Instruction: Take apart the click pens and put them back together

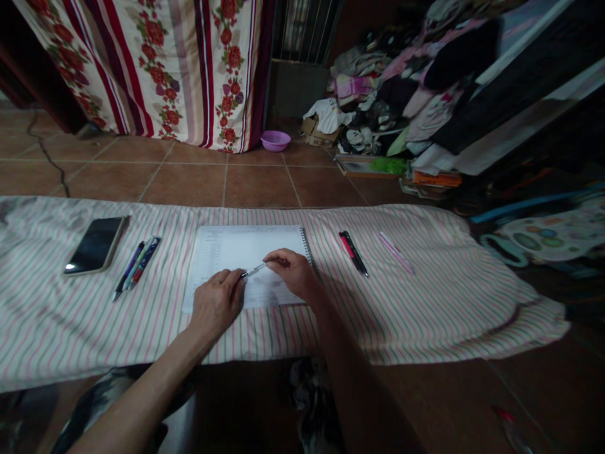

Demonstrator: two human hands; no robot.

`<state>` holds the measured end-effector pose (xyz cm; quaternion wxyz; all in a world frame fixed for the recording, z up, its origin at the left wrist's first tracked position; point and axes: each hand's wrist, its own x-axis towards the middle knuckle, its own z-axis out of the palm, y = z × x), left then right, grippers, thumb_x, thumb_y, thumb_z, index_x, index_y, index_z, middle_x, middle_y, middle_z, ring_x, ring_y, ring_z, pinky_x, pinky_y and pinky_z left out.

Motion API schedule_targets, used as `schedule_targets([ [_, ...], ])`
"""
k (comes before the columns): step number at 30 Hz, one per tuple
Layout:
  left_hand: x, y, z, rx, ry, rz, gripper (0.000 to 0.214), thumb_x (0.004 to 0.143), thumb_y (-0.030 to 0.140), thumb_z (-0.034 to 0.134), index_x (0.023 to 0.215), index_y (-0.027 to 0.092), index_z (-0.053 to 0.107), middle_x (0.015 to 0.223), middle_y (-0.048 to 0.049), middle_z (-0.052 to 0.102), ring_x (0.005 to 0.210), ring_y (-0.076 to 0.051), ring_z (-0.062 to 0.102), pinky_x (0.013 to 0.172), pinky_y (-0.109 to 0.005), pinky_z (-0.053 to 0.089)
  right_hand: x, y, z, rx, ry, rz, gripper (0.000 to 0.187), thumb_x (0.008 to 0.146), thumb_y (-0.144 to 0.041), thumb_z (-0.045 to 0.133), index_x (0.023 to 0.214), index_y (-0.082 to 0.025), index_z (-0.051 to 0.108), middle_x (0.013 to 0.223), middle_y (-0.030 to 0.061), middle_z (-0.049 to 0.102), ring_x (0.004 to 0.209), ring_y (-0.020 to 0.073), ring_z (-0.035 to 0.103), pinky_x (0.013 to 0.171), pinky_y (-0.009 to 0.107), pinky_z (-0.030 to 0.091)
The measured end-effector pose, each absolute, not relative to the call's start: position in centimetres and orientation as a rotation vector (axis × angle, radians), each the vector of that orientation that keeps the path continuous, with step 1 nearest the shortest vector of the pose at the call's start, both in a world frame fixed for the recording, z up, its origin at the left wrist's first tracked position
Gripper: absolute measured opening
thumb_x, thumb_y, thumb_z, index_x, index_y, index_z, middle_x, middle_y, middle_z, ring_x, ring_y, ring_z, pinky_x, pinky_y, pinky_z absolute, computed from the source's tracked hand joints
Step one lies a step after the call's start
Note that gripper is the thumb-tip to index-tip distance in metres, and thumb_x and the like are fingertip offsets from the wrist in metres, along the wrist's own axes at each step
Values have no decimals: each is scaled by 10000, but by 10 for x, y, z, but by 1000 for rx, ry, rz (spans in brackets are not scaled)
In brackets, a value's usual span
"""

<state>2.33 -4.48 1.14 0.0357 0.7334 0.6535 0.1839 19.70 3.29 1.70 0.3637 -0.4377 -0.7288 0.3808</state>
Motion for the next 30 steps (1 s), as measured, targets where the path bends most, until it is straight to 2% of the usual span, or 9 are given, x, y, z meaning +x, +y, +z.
schedule_targets([
  [30,25,-45,9,2363,1991,660,256,880,301,414,1038,189,581,806,-29,642,729,-172,592,571,-262,408,196,31,17,-1077,-1965,1003,119,757,-130,566,792,-180,668,795,28,656,741,131,590,684,246,450],
])
